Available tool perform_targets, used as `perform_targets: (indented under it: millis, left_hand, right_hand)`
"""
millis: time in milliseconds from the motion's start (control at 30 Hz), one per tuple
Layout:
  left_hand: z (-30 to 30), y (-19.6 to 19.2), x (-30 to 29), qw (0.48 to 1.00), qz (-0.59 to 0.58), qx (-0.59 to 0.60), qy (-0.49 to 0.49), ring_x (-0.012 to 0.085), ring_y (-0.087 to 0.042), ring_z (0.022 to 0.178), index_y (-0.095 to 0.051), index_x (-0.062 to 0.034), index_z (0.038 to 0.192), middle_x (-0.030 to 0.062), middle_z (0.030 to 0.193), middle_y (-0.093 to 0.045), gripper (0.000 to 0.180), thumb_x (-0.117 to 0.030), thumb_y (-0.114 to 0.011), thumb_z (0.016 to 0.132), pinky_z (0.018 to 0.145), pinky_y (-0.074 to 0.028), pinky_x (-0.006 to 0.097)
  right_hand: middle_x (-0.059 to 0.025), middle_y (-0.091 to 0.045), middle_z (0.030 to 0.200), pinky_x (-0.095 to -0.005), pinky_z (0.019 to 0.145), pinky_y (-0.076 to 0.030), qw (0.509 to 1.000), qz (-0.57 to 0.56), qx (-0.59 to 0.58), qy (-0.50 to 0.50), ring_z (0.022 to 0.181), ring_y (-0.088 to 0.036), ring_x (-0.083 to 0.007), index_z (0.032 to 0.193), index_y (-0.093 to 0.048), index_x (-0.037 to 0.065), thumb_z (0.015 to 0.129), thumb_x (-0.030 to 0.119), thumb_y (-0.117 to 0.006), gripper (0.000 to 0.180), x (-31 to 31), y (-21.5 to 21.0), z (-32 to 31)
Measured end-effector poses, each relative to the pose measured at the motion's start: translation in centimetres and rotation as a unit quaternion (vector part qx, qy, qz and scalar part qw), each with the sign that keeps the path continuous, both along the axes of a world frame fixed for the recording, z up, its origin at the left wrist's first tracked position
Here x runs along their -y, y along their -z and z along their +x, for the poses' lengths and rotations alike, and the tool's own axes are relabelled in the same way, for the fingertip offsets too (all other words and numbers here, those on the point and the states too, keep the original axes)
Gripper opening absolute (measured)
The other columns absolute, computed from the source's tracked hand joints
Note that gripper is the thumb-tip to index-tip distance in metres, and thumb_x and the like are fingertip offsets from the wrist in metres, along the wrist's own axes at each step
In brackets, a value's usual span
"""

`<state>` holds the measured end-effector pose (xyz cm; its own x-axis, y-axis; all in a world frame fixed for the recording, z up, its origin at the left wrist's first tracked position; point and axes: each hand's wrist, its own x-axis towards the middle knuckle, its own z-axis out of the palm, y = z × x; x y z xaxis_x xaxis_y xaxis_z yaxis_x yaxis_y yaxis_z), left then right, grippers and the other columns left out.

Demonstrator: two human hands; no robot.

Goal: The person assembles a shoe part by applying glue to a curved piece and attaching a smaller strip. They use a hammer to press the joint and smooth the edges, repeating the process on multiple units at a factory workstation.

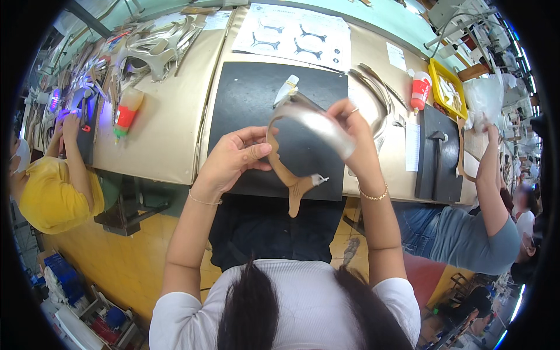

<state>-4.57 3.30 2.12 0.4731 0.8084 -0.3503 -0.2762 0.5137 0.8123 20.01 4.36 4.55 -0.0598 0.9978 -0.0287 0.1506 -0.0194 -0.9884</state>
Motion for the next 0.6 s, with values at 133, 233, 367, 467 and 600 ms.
perform_targets:
  millis: [133, 233, 367, 467, 600]
  left_hand:
    - [0.7, 0.1, 0.2, 0.999, -0.031, 0.025, -0.033, 0.0106, -0.067, 0.086, -0.062, -0.0003, 0.118, 0.0043, 0.097, -0.068, 0.033, -0.019, -0.072, 0.093, 0.070, -0.060, 0.024]
    - [1.0, 0.6, 0.5, 0.997, -0.036, 0.027, -0.059, 0.0101, -0.067, 0.083, -0.061, -0.0018, 0.111, 0.0046, 0.096, -0.069, 0.027, -0.018, -0.073, 0.092, 0.063, -0.056, 0.022]
    - [0.6, 1.1, 1.0, 0.994, -0.067, 0.049, -0.067, 0.0092, -0.065, 0.078, -0.060, -0.0025, 0.109, 0.0045, 0.091, -0.070, 0.027, -0.015, -0.075, 0.090, 0.056, -0.050, 0.021]
    - [0.1, 1.3, 1.5, 0.994, -0.045, 0.050, -0.086, 0.0100, -0.064, 0.073, -0.058, -0.0030, 0.108, 0.0048, 0.087, -0.068, 0.029, -0.013, -0.077, 0.088, 0.058, -0.051, 0.021]
    - [0.2, 1.8, 2.2, 0.990, -0.035, 0.040, -0.133, 0.0121, -0.064, 0.071, -0.057, -0.0045, 0.103, 0.0057, 0.085, -0.068, 0.026, -0.011, -0.077, 0.088, 0.059, -0.051, 0.023]
  right_hand:
    - [-0.0044, -0.063, 0.095, -0.0279, 0.073, -0.049, 0.981, -0.034, 0.071, -0.178, 0.083, -0.059, -0.0107, 0.111, -0.071, 0.004, 0.095, 0.027, -0.069, 0.028, 1.8, 1.0, -0.5]
    - [-0.0042, -0.061, 0.110, -0.0279, 0.085, -0.049, 0.975, -0.108, 0.019, -0.193, 0.097, -0.058, -0.0104, 0.117, -0.066, -0.002, 0.104, 0.029, -0.056, 0.035, 2.5, 1.8, -1.2]
    - [-0.0045, -0.065, 0.106, -0.0286, 0.083, -0.049, 0.960, -0.165, -0.117, -0.193, 0.089, -0.062, -0.0131, 0.119, -0.067, 0.001, 0.106, 0.030, -0.049, 0.036, 2.7, 3.0, -2.8]
    - [-0.0043, -0.067, 0.105, -0.0284, 0.086, -0.049, 0.934, -0.210, -0.179, -0.225, 0.093, -0.063, -0.0127, 0.122, -0.064, 0.000, 0.107, 0.029, -0.049, 0.036, 2.6, 3.3, -3.3]
    - [-0.0062, -0.068, 0.106, -0.0266, 0.085, -0.050, 0.915, -0.242, -0.220, -0.236, 0.096, -0.065, -0.0120, 0.124, -0.061, -0.001, 0.106, 0.030, -0.049, 0.038, 2.5, 3.4, -3.4]
